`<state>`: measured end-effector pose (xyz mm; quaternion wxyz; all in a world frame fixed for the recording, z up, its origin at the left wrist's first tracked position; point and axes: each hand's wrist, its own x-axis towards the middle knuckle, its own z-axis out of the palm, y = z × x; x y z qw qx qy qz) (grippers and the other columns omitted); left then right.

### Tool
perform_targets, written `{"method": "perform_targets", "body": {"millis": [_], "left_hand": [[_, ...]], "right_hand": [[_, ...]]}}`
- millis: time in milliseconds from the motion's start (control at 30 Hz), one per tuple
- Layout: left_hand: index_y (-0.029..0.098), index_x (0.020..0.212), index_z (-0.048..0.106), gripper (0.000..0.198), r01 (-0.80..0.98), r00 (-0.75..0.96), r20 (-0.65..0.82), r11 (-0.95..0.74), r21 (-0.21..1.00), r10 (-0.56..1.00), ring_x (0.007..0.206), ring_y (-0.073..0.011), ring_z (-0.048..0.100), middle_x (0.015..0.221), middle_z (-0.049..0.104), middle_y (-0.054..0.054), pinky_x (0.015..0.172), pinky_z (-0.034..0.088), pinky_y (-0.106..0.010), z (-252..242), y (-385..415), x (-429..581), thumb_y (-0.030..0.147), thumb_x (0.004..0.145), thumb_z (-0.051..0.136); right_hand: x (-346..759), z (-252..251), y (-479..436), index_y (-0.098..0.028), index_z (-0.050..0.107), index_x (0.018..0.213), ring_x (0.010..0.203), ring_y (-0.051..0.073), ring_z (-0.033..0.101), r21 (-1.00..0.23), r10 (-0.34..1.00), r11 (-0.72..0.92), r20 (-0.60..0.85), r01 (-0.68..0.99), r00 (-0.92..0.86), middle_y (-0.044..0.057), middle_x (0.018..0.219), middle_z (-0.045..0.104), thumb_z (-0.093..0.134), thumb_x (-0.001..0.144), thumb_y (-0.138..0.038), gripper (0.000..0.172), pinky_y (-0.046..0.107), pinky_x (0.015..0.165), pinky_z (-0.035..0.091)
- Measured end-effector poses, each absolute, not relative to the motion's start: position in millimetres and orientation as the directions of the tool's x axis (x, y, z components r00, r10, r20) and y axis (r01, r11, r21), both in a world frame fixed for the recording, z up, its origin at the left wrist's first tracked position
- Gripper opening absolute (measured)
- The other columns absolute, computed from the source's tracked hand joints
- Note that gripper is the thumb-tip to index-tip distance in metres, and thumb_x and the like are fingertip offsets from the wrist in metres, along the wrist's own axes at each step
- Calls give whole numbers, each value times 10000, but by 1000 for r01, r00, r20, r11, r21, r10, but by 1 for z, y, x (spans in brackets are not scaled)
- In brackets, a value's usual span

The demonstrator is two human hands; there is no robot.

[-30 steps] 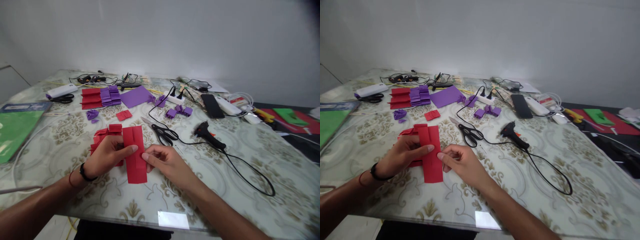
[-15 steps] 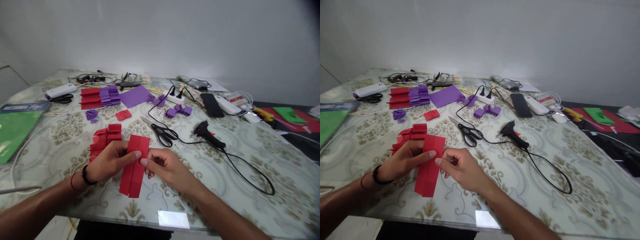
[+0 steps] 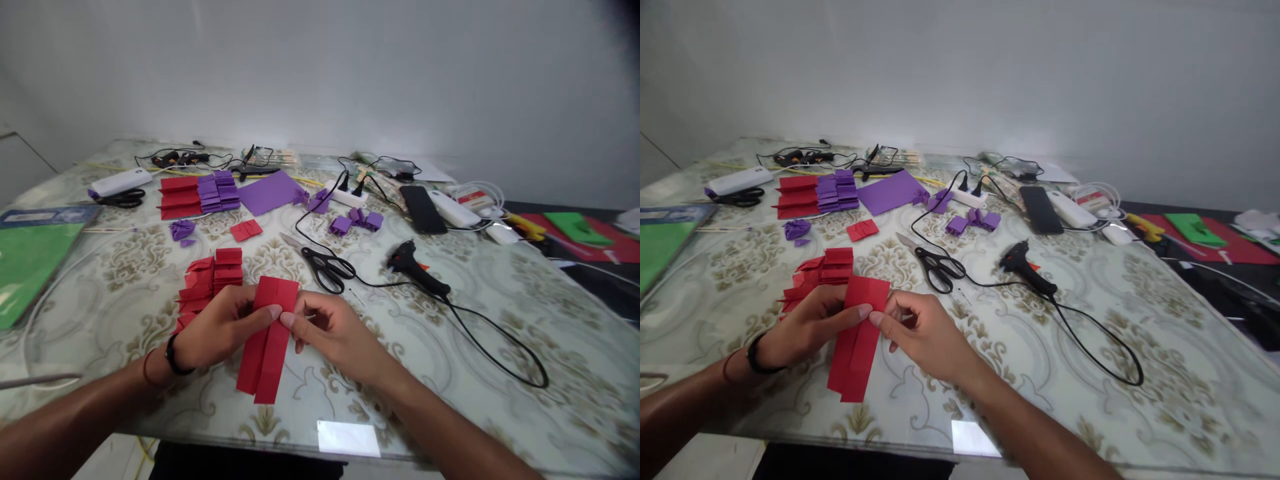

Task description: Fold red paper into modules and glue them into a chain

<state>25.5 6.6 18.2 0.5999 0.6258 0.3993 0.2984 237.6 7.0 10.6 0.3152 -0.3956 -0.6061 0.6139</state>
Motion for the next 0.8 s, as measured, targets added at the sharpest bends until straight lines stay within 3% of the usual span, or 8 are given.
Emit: {"method": "perform_targets", "body": {"millis": [567, 800], "left_hand": [[167, 996, 824, 225, 41, 624, -144, 151, 988, 768, 858, -208, 724, 962, 796, -58, 794, 560, -285, 21, 6, 25, 299, 1000, 642], [144, 974, 806, 206, 93, 607, -167, 139, 986, 777, 725, -142, 662, 851, 771, -17, 649, 497, -204, 20, 6, 25, 289, 986, 660]], "right_hand": [[238, 10, 6, -196, 545, 671, 614, 136, 601, -997, 874, 12, -23, 70, -485, -6, 636, 579, 626, 995, -523, 467, 262, 593, 486], [239, 13, 8, -198, 527, 633, 595, 123, 571, -994, 883, 70, 22, 84, -468, -15, 607, 558, 587, 1011, -421, 443, 257, 585, 433]]}}
